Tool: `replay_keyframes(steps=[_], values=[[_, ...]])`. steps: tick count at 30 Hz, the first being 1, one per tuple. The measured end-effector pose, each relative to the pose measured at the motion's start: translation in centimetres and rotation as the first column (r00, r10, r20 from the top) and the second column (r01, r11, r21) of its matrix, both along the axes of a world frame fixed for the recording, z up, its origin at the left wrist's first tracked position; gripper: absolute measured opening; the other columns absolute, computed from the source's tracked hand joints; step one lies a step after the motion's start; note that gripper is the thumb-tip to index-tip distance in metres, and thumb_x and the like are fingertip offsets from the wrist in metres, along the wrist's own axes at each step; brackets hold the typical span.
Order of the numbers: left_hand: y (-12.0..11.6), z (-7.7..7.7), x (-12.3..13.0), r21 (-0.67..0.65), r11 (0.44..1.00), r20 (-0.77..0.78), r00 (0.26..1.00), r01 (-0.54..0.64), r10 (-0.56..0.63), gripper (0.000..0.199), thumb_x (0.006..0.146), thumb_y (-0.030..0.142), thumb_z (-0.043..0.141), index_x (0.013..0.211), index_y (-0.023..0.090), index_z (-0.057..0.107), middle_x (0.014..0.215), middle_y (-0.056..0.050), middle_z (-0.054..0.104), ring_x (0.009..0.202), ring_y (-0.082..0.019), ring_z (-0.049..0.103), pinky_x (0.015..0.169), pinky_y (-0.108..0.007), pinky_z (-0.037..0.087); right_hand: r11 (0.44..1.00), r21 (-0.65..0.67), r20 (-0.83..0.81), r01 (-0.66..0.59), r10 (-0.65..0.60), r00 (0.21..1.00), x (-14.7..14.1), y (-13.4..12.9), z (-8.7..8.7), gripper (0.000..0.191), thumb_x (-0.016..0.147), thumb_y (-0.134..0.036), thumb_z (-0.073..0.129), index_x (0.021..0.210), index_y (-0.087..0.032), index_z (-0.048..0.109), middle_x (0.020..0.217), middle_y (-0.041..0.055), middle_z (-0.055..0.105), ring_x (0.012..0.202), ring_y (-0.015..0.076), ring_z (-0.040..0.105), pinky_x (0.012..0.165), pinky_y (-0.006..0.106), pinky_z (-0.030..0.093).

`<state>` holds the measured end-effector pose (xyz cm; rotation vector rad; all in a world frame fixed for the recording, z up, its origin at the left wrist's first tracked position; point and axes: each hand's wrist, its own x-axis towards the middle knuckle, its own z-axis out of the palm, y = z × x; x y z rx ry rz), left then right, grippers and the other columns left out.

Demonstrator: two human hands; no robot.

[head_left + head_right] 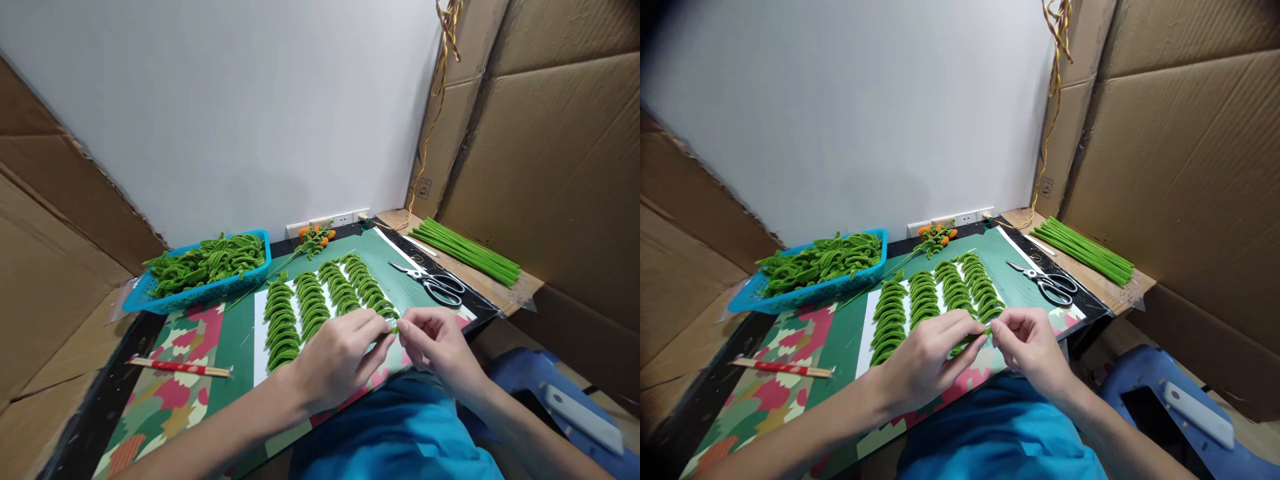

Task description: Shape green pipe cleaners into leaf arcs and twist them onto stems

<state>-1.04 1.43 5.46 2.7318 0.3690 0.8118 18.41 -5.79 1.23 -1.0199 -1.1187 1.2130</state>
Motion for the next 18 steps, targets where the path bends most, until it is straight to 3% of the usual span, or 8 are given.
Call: replay_keyframes(steps=[1, 2, 4, 7, 9, 11, 14, 18], values=[[-0.1, 0.3, 0.0, -0.262, 0.965, -0.036, 0.999, -0.018, 0.009, 0.022, 0.109, 0.029, 0.052, 0.106, 0.015, 0.069, 0.091, -0.005, 0.070, 0.079, -0.016, 0.062, 0.071, -0.028, 0.048, 0.993, 0.115, 0.138, 0.041, -0.057, 0.989, 0.2, -0.1, 0.1, 0.045, 0.095, -0.053, 0.072, 0.070, -0.018, 0.063, 0.051, -0.0043, 0.047, 0.044, 0.0081, 0.036, 0.042, 0.022, 0.027], [-0.2, 0.5, 0.1, -0.484, 0.874, -0.052, 0.999, -0.029, 0.004, 0.028, 0.110, 0.036, 0.051, 0.105, 0.016, 0.070, 0.091, -0.004, 0.070, 0.079, -0.015, 0.062, 0.072, -0.027, 0.048, 0.972, 0.230, 0.261, 0.055, -0.116, 0.958, 0.5, -0.2, 0.3, 0.040, 0.099, -0.047, 0.069, 0.072, -0.017, 0.066, 0.056, -0.0020, 0.052, 0.048, 0.0093, 0.040, 0.045, 0.023, 0.030], [-0.3, 0.8, 0.2, -0.786, 0.618, -0.032, 0.999, 0.000, -0.040, 0.038, 0.109, 0.047, 0.051, 0.098, 0.015, 0.068, 0.082, -0.002, 0.065, 0.072, -0.013, 0.058, 0.067, -0.025, 0.046, 0.907, 0.422, 0.421, 0.018, -0.214, 0.882, 1.0, -0.3, 0.7, 0.031, 0.103, -0.035, 0.063, 0.078, -0.017, 0.070, 0.064, 0.0006, 0.059, 0.054, 0.0112, 0.047, 0.051, 0.025, 0.035], [0.0, 0.5, 0.6, -0.948, 0.307, 0.066, 0.994, 0.089, -0.083, 0.041, 0.104, 0.053, 0.060, 0.093, 0.014, 0.065, 0.065, 0.003, 0.054, 0.058, -0.010, 0.047, 0.055, -0.023, 0.038, 0.820, 0.567, 0.496, -0.080, -0.262, 0.828, 1.6, -0.4, 1.2, 0.023, 0.104, -0.024, 0.058, 0.085, -0.018, 0.070, 0.069, 0.0016, 0.062, 0.059, 0.0126, 0.051, 0.056, 0.026, 0.039], [0.0, 0.2, 0.7, -0.968, 0.224, 0.099, 0.991, 0.117, -0.089, 0.039, 0.101, 0.053, 0.065, 0.094, 0.015, 0.064, 0.060, 0.005, 0.051, 0.052, -0.009, 0.043, 0.052, -0.023, 0.035, 0.818, 0.564, 0.500, -0.113, -0.229, 0.835, 1.8, -0.4, 1.5, 0.024, 0.104, -0.023, 0.057, 0.085, -0.018, 0.070, 0.068, 0.0014, 0.061, 0.059, 0.0123, 0.051, 0.056, 0.026, 0.039], [-0.1, 0.2, 0.7, -0.959, 0.260, 0.100, 0.992, 0.115, -0.073, 0.036, 0.099, 0.050, 0.068, 0.092, 0.016, 0.063, 0.061, 0.004, 0.052, 0.054, -0.009, 0.045, 0.054, -0.023, 0.037, 0.866, 0.487, 0.472, -0.119, -0.146, 0.869, 1.8, -0.5, 1.6, 0.028, 0.104, -0.028, 0.059, 0.081, -0.018, 0.070, 0.068, 0.0015, 0.062, 0.059, 0.0118, 0.050, 0.054, 0.025, 0.038], [-0.5, 0.8, 0.5, -0.877, 0.471, 0.081, 0.996, 0.092, -0.045, 0.027, 0.099, 0.040, 0.069, 0.089, 0.016, 0.062, 0.077, 0.000, 0.061, 0.072, -0.012, 0.055, 0.068, -0.024, 0.045, 0.959, 0.261, 0.310, -0.108, 0.022, 0.950, 1.5, -0.5, 1.4, 0.034, 0.101, -0.041, 0.067, 0.078, -0.016, 0.071, 0.060, -0.0004, 0.057, 0.052, 0.0103, 0.045, 0.048, 0.024, 0.033], [-0.9, 1.5, 0.1, -0.692, 0.721, -0.009, 0.999, 0.018, -0.033, 0.016, 0.102, 0.028, 0.061, 0.090, 0.017, 0.061, 0.081, 0.001, 0.061, 0.073, -0.011, 0.052, 0.068, -0.023, 0.041, 0.990, 0.029, 0.024, -0.141, 0.140, 0.990, 0.8, -0.2, 0.5, 0.043, 0.093, -0.052, 0.076, 0.073, -0.014, 0.071, 0.049, -0.0035, 0.047, 0.042, 0.0074, 0.034, 0.042, 0.023, 0.025]])
